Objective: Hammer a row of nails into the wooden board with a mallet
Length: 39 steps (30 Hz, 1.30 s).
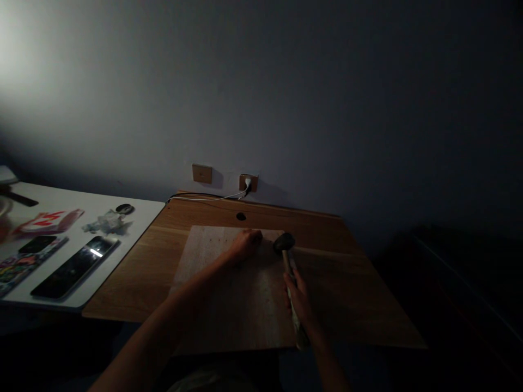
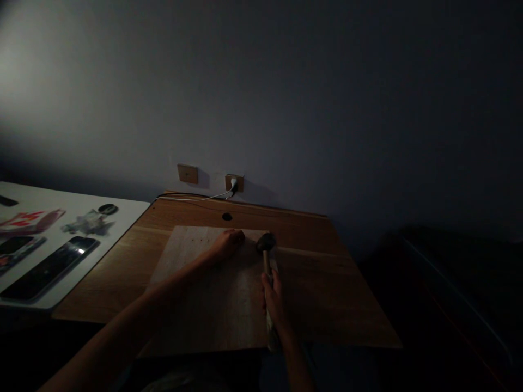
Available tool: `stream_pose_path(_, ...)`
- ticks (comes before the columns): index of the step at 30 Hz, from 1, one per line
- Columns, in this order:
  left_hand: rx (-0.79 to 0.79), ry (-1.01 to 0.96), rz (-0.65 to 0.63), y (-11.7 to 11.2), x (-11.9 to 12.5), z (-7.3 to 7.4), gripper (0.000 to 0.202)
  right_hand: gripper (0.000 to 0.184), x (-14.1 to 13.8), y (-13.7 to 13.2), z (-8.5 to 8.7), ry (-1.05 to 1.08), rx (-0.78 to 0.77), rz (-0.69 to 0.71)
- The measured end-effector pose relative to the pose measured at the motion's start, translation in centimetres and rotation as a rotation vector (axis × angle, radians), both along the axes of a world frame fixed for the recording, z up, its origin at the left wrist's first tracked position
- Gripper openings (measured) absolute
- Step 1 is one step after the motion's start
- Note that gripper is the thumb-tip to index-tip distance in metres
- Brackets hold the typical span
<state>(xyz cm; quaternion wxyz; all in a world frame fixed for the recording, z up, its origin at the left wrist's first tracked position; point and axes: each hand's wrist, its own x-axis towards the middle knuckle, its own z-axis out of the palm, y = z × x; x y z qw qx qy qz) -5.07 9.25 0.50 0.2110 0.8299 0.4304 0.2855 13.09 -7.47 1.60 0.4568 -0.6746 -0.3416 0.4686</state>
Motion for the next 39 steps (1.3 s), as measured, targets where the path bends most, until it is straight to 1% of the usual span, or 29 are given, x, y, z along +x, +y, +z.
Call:
stream_pose_path(4,0.057,0.044,-0.048,-0.3,0.1,0.6,0.017,0.070,0.0,0.0,0.1,-0.016,-0.007,-0.001)
stream_pose_path(6,0.070,0.050,-0.044,-0.3,0.2,0.6,0.014,0.071,0.0,0.0,0.2,-0.025,-0.015,-0.001)
stream_pose_path(10,0.064,0.046,-0.016,-0.1,0.2,0.2,0.014,0.076,0.0,0.2,0.0,-0.013,-0.004,-0.013)
stream_pose_path(13,0.060,0.021,-0.031,0.0,0.1,-0.1,0.017,0.078,0.0,0.3,-0.4,0.007,0.007,-0.022)
stream_pose_path(18,0.044,0.023,-0.036,0.0,0.0,-0.2,0.018,0.075,0.3,0.4,-1.0,0.029,0.016,-0.022)
stream_pose_path(23,0.043,0.045,-0.021,0.0,0.0,-0.2,0.018,0.070,0.3,0.5,-1.0,0.026,0.052,-0.045)
stream_pose_path(26,0.053,0.040,-0.027,0.0,0.0,-0.3,0.018,0.074,0.1,0.5,-0.9,0.033,0.033,-0.025)
stream_pose_path(31,0.058,0.007,-0.046,-0.1,0.0,-0.2,0.019,0.081,0.0,0.3,-0.6,0.033,0.064,-0.040)
stream_pose_path(32,0.054,0.002,-0.051,-0.1,0.0,-0.1,0.019,0.080,0.0,0.3,-0.5,0.041,0.065,-0.041)
stream_pose_path(34,0.042,-0.004,-0.054,-0.2,-0.1,0.1,0.020,0.071,0.2,0.2,-0.4,0.068,0.068,-0.047)
stream_pose_path(37,0.025,-0.001,-0.055,-0.2,-0.1,0.2,0.018,0.057,0.9,0.4,-0.6,0.120,0.082,-0.098)
stream_pose_path(39,0.023,0.001,-0.052,-0.2,-0.1,0.3,0.017,0.052,1.4,0.9,-0.8,0.191,0.126,-0.145)
